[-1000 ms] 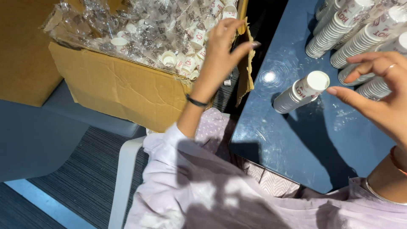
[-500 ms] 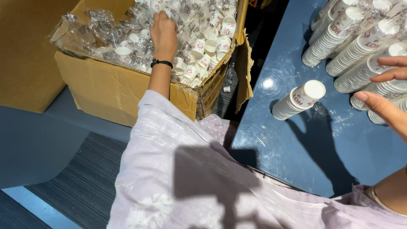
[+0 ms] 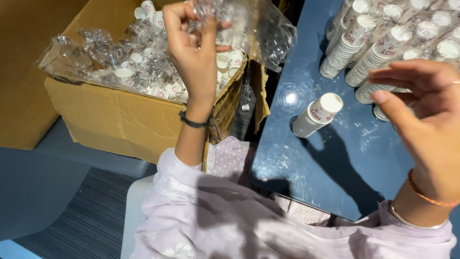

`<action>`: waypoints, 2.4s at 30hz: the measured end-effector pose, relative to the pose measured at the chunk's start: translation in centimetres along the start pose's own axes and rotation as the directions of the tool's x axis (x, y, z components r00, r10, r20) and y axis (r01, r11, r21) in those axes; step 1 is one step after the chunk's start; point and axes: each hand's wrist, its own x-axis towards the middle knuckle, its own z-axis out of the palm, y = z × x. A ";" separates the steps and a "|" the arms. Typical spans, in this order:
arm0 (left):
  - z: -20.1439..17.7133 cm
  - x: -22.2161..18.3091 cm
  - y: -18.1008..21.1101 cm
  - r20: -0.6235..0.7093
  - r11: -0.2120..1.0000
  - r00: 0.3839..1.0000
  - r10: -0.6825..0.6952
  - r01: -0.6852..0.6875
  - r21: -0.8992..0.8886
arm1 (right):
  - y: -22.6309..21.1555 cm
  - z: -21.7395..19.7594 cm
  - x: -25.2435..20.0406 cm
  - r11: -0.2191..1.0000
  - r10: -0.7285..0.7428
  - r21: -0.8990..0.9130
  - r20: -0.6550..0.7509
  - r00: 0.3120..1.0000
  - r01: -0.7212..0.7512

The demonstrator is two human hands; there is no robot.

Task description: The recorder takes small paper cups from a large cardboard box, stacks them together, and places the stacks on a table, eventually putting a stack into a plastic sleeve.

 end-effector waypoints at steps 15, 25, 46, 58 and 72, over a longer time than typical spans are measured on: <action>4.6 -10.4 8.3 0.538 0.504 0.843 0.020 0.456 -0.733 | 4.7 -1.5 1.0 0.935 0.126 0.308 0.181 0.975 -0.178; 8.7 -14.1 -0.4 0.748 0.424 0.631 -0.207 0.747 -0.513 | 10.0 -2.9 -1.4 0.655 0.258 0.637 0.315 0.913 -0.406; 9.9 -15.2 0.9 0.372 0.686 0.848 -0.377 0.526 -0.502 | 13.9 -0.6 -1.8 0.713 0.465 0.622 -0.072 0.882 -0.324; 8.7 -18.7 -5.1 0.366 0.495 0.671 -0.645 0.732 -0.469 | 14.6 -0.1 -0.6 0.661 0.680 0.347 0.098 0.727 -0.665; 8.0 -20.5 -9.0 0.239 0.745 0.752 -0.614 0.652 -0.140 | 19.9 -0.9 0.3 0.871 0.460 0.057 0.253 0.851 -0.488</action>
